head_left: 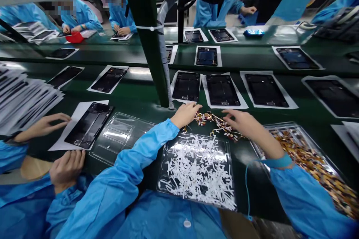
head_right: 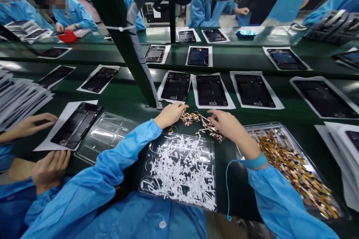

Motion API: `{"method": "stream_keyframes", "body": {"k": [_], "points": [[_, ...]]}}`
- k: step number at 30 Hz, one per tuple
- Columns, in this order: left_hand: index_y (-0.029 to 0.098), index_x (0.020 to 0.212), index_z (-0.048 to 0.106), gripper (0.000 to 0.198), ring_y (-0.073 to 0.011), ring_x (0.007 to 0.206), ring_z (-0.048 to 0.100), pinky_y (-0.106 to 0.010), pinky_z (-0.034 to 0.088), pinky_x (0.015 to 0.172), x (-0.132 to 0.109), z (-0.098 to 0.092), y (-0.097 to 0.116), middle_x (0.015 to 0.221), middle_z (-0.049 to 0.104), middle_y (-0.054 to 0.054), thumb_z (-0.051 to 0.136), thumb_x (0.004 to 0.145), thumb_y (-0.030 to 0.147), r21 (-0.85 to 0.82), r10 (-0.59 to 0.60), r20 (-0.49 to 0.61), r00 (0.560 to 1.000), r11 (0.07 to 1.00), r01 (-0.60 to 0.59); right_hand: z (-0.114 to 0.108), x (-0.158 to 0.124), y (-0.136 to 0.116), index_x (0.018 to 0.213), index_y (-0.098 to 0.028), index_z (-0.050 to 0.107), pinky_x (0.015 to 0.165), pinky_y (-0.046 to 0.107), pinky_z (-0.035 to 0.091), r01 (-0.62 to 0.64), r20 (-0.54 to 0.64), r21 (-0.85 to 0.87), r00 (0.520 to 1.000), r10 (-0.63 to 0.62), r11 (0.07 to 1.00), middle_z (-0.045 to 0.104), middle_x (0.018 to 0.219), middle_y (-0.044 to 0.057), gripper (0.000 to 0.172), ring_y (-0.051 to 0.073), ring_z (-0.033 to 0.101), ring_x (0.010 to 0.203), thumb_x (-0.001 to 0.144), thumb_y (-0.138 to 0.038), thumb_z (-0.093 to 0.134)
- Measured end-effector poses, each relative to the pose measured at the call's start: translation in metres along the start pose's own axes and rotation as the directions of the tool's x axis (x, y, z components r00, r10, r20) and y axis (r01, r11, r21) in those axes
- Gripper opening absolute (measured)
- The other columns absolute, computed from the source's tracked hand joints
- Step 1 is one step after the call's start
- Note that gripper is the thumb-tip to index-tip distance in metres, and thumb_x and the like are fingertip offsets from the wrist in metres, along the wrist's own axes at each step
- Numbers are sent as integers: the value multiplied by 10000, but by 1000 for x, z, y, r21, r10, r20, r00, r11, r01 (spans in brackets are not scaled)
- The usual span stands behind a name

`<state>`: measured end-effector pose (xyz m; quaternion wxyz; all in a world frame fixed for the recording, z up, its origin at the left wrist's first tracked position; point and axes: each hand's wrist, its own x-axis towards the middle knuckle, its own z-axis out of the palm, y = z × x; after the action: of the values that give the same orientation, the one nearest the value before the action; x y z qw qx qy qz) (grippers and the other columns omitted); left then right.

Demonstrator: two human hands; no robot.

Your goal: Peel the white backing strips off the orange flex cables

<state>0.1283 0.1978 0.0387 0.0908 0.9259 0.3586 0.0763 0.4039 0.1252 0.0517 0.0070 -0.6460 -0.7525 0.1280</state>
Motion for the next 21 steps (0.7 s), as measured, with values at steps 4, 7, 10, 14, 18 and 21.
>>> {"method": "stream_keyframes", "body": {"k": [4, 7, 10, 14, 18, 21], "points": [[135, 1379, 582, 394, -296, 1159, 616, -430, 477, 1003, 2, -4, 26, 1284, 621, -159, 394, 1034, 109, -4, 95, -40, 995, 995, -96, -1, -35, 29, 1207, -206, 699, 828, 406, 554, -94, -12, -29, 996, 94, 995, 730, 1167, 116, 301, 278, 724, 970, 963, -307, 554], [205, 1299, 650, 319, -259, 1176, 614, -387, 468, 1014, 7, 12, 58, 1298, 641, -105, 469, 1041, 155, -17, 255, 5, 967, 967, -255, 13, -51, 31, 1096, -239, 741, 779, 368, 544, -83, 20, -35, 996, 84, 996, 725, 1183, 99, 256, 270, 731, 945, 878, -329, 642], [218, 1328, 643, 314, -275, 1237, 585, -400, 449, 1032, 18, 31, 83, 1331, 630, -115, 496, 1051, 205, -7, 335, 30, 942, 942, -335, 23, -58, 29, 960, -242, 748, 704, 334, 514, -79, 20, -32, 997, 80, 996, 730, 1121, 89, 173, 248, 725, 880, 875, -357, 650], [192, 1334, 639, 316, -287, 1196, 589, -389, 470, 975, 33, 44, 89, 1269, 649, -121, 528, 1038, 208, 8, 343, 52, 938, 939, -344, 20, -67, 29, 850, -233, 717, 677, 302, 468, -74, -6, -1, 997, 74, 997, 745, 915, 61, 164, 214, 704, 802, 914, -252, 567], [166, 1312, 640, 296, -261, 1168, 597, -365, 477, 979, 38, 47, 82, 1246, 660, -111, 519, 1046, 211, -9, 337, 57, 940, 941, -337, 19, -70, 28, 1063, -238, 721, 743, 313, 498, -72, -55, 34, 996, 74, 997, 751, 1059, 71, 205, 211, 702, 887, 982, -328, 555], [158, 1332, 616, 305, -248, 1169, 606, -369, 470, 1018, 40, 50, 79, 1258, 656, -106, 500, 1057, 226, -36, 324, 52, 945, 946, -323, 27, -65, 24, 1133, -200, 696, 829, 357, 549, -102, -47, 22, 994, 103, 995, 713, 1162, 90, 262, 211, 691, 974, 1003, -407, 601]]}}
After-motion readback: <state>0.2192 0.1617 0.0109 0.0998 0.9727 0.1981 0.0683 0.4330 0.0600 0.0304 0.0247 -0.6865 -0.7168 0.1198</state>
